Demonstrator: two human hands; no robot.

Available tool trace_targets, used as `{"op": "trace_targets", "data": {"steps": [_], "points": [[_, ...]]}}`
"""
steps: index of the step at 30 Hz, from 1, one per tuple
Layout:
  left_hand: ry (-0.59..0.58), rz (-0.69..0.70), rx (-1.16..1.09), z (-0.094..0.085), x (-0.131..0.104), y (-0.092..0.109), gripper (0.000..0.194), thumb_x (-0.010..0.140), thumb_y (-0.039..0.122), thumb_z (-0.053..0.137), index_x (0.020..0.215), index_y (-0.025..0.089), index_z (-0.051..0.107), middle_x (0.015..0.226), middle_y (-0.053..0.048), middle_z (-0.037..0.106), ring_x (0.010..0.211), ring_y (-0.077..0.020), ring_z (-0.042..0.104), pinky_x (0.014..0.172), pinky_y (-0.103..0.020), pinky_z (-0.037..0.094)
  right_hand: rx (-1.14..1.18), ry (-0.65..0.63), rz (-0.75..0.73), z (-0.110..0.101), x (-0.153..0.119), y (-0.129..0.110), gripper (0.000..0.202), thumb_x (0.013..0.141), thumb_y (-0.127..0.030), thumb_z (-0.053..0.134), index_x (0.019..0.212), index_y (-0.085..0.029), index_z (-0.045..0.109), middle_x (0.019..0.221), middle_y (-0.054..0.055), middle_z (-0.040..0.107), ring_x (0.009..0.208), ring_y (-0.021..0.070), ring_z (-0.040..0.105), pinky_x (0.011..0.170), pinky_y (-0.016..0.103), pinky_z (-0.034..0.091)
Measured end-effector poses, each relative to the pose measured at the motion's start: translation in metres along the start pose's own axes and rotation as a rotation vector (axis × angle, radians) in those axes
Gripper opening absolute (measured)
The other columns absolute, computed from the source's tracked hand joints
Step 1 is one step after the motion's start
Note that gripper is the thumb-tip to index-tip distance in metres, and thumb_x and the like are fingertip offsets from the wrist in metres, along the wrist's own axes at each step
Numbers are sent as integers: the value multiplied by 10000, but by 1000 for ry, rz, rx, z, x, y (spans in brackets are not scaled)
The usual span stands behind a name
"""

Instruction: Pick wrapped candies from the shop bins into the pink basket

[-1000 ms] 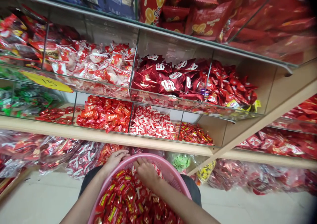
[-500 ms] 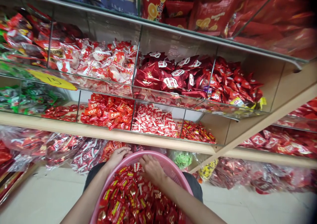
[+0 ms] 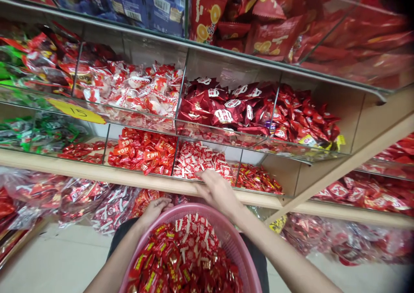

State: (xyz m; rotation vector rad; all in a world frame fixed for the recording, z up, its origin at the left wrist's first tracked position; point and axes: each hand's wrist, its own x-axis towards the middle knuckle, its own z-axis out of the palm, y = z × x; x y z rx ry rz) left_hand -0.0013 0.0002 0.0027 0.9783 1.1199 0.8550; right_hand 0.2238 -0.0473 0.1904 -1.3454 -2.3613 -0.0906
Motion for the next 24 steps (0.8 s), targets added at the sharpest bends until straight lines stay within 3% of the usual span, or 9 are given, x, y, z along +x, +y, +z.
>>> {"op": "trace_targets", "data": {"steps": [2, 5, 8, 13, 19, 24], "points": [[4, 2, 23, -1, 0, 0, 355, 623, 374, 625, 867, 117, 608, 816, -102, 676, 799, -208, 628, 784, -310, 464, -109, -18, 155, -8, 18, 18, 258, 886, -319, 368, 1053, -173, 500, 985, 89, 573, 923, 201, 526, 739, 300, 423], [5, 12, 43, -1, -2, 1, 362, 632, 374, 621, 883, 112, 608, 826, -104, 676, 803, -205, 626, 788, -305, 465, -247, -171, 398, -7, 39, 39, 274, 869, -377, 394, 1008, -179, 523, 965, 97, 598, 906, 208, 557, 705, 280, 414], [0, 8, 34, -2, -1, 0, 382, 632, 394, 626, 890, 114, 611, 842, -110, 676, 807, -210, 627, 776, -309, 472, -295, -298, 489, 4, 52, 47, 316, 846, -429, 424, 982, -171, 544, 977, 116, 607, 916, 220, 567, 717, 290, 411], [-7, 28, 17, -5, 3, -4, 399, 608, 412, 654, 868, 112, 622, 824, -118, 677, 793, -216, 631, 775, -315, 474, -271, -332, 449, 15, 59, 44, 269, 780, -309, 536, 1014, -176, 550, 1014, 112, 607, 965, 230, 551, 730, 291, 408], [-2, 23, 14, -3, 0, -1, 398, 614, 422, 652, 867, 116, 623, 821, -112, 676, 787, -216, 629, 763, -315, 474, -242, -324, 446, -6, 62, 46, 338, 775, -276, 521, 1100, -184, 521, 1004, 112, 608, 940, 234, 557, 713, 301, 411], [-10, 21, -2, -1, 2, -2, 408, 603, 423, 657, 861, 109, 615, 816, -115, 675, 779, -215, 629, 764, -317, 471, -133, -226, 98, -5, 73, 39, 337, 812, -217, 499, 1147, -191, 472, 1080, 79, 566, 1014, 191, 507, 820, 283, 381]]}}
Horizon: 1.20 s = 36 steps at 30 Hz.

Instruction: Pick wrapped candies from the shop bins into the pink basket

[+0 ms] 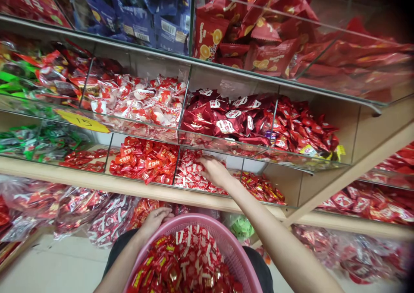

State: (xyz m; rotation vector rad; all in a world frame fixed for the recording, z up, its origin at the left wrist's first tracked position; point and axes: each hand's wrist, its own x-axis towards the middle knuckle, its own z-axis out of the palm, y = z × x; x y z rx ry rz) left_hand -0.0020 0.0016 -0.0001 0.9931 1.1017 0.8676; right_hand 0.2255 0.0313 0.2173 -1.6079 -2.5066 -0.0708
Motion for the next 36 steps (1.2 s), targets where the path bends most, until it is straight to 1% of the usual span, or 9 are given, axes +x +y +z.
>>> {"op": "trace_targets", "data": {"steps": [3, 8, 14, 19, 23, 28, 30, 33, 36], "points": [[-9, -5, -1, -1, -1, 1, 373, 618, 401, 650, 855, 115, 615, 815, -109, 677, 768, -205, 629, 758, -310, 474, -21, 17, -112, 10, 11, -11, 269, 817, -174, 491, 1085, -169, 507, 1084, 92, 543, 1043, 193, 477, 861, 288, 367], [10, -22, -17, -3, -2, 2, 299, 641, 350, 640, 838, 127, 612, 804, -99, 678, 756, -194, 631, 767, -305, 472, -139, -19, -124, 25, 24, -17, 178, 823, -148, 451, 959, -150, 564, 1022, 101, 550, 1008, 212, 491, 838, 287, 395], [-10, -9, -10, -4, 1, -3, 363, 615, 407, 653, 846, 130, 614, 823, -106, 675, 784, -208, 630, 781, -314, 470, -229, -4, -138, 29, 27, -12, 226, 816, -112, 419, 986, -156, 560, 1074, 106, 529, 998, 217, 498, 795, 284, 425], [-4, -13, -16, -2, -2, 1, 401, 590, 439, 657, 842, 131, 606, 844, -113, 672, 828, -222, 624, 800, -321, 464, -204, 23, -151, 32, 26, -9, 181, 826, -176, 442, 944, -161, 578, 1066, 98, 526, 1011, 210, 485, 809, 270, 403], [8, -2, -3, 0, -6, 6, 397, 582, 444, 657, 829, 136, 611, 819, -105, 675, 804, -220, 626, 787, -317, 467, -85, 28, -132, 27, 20, -4, 186, 828, -264, 464, 935, -162, 577, 1037, 92, 535, 922, 185, 528, 756, 257, 397], [15, -16, 15, 1, -9, 9, 394, 597, 438, 640, 850, 138, 617, 832, -100, 672, 808, -217, 626, 770, -309, 475, 41, -6, -10, 6, 7, 10, 259, 845, -323, 435, 1017, -173, 557, 994, 86, 591, 885, 171, 562, 732, 239, 384], [15, -20, 23, 2, -10, 10, 364, 620, 424, 626, 848, 140, 620, 842, -100, 672, 830, -217, 622, 777, -307, 474, 35, -20, 87, -2, 1, 18, 277, 836, -320, 444, 1046, -174, 551, 1000, 92, 609, 933, 185, 557, 757, 243, 382], [18, -32, 35, 4, -10, 13, 333, 628, 405, 624, 838, 147, 623, 836, -94, 674, 822, -218, 622, 763, -312, 478, -9, -51, 291, -8, -5, 28, 330, 801, -289, 480, 1098, -156, 531, 1083, 123, 590, 1015, 210, 530, 802, 254, 382], [15, -30, 44, 5, -9, 14, 353, 602, 409, 640, 833, 143, 624, 817, -92, 677, 793, -218, 624, 755, -314, 475, -42, -103, 442, -10, -7, 35, 382, 775, -275, 495, 1118, -109, 524, 1095, 169, 579, 1005, 242, 543, 794, 283, 406]]}}
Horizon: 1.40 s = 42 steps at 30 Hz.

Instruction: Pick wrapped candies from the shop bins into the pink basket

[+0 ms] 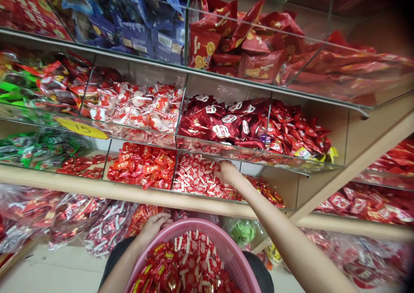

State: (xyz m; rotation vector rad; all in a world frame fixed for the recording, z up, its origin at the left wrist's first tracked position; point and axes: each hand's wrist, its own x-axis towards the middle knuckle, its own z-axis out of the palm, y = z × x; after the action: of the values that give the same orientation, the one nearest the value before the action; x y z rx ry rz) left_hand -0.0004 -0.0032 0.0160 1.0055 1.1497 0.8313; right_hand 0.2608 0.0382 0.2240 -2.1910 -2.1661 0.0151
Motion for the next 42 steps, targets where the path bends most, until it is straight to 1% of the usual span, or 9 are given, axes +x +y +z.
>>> {"op": "trace_targets", "data": {"steps": [8, 13, 16, 21, 24, 27, 30, 34, 42], "points": [[-9, 22, -24, -4, 2, -4, 437, 559, 456, 655, 844, 127, 607, 818, -110, 678, 814, -225, 624, 788, -312, 455, -32, -136, 50, 3, 0, -10, 373, 693, -203, 587, 1046, -83, 583, 1079, 192, 590, 963, 265, 573, 748, 302, 453], [-5, 13, -40, -4, 3, -6, 440, 547, 461, 657, 835, 134, 598, 821, -110, 679, 816, -231, 626, 786, -317, 456, -36, -104, 71, 7, -2, -16, 346, 717, -172, 558, 1048, -74, 575, 1094, 218, 568, 964, 278, 571, 749, 332, 449], [-7, 31, -33, -4, 3, -6, 466, 538, 481, 654, 835, 126, 597, 817, -115, 678, 814, -233, 625, 794, -322, 455, -23, -85, 57, 2, -1, -13, 348, 738, -202, 544, 1063, -79, 562, 1073, 216, 573, 953, 278, 575, 734, 328, 446], [-4, 29, -33, -4, 4, -8, 484, 528, 489, 657, 841, 124, 598, 810, -111, 679, 807, -230, 625, 792, -322, 458, 18, -27, -32, -5, 9, -10, 366, 814, -322, 464, 1112, -118, 526, 1083, 171, 579, 967, 263, 560, 747, 313, 428], [-12, 29, -30, -5, 7, -11, 481, 538, 495, 656, 844, 128, 600, 815, -109, 679, 809, -228, 626, 776, -320, 464, 46, -12, -173, 4, 17, -13, 378, 827, -326, 468, 1176, -183, 482, 1120, 101, 572, 1012, 210, 534, 790, 261, 402], [-19, 32, -28, -8, 10, -15, 494, 551, 511, 650, 859, 128, 598, 830, -112, 679, 804, -224, 626, 763, -317, 469, 47, -4, -270, 19, 23, -15, 404, 808, -295, 507, 1197, -195, 469, 1175, 102, 533, 1053, 221, 504, 796, 265, 396], [-17, 33, -28, -9, 11, -17, 516, 543, 521, 653, 868, 124, 595, 828, -113, 679, 792, -221, 627, 767, -317, 468, 36, 15, -292, 29, 25, -16, 416, 797, -231, 503, 1208, -176, 460, 1219, 139, 487, 1076, 256, 482, 777, 301, 406], [-10, 19, -33, -8, 12, -17, 513, 537, 518, 658, 863, 126, 597, 828, -111, 679, 798, -223, 627, 763, -318, 471, 37, 22, -319, 32, 27, -15, 479, 774, -181, 504, 1245, -202, 419, 1250, 125, 462, 1073, 246, 482, 788, 302, 403], [-26, 22, -31, -8, 14, -18, 491, 558, 500, 649, 874, 128, 596, 828, -107, 679, 800, -219, 626, 774, -319, 468, 82, 30, -298, 36, 37, -14, 429, 783, -260, 519, 1198, -167, 463, 1239, 137, 473, 1076, 257, 477, 796, 303, 396]]}}
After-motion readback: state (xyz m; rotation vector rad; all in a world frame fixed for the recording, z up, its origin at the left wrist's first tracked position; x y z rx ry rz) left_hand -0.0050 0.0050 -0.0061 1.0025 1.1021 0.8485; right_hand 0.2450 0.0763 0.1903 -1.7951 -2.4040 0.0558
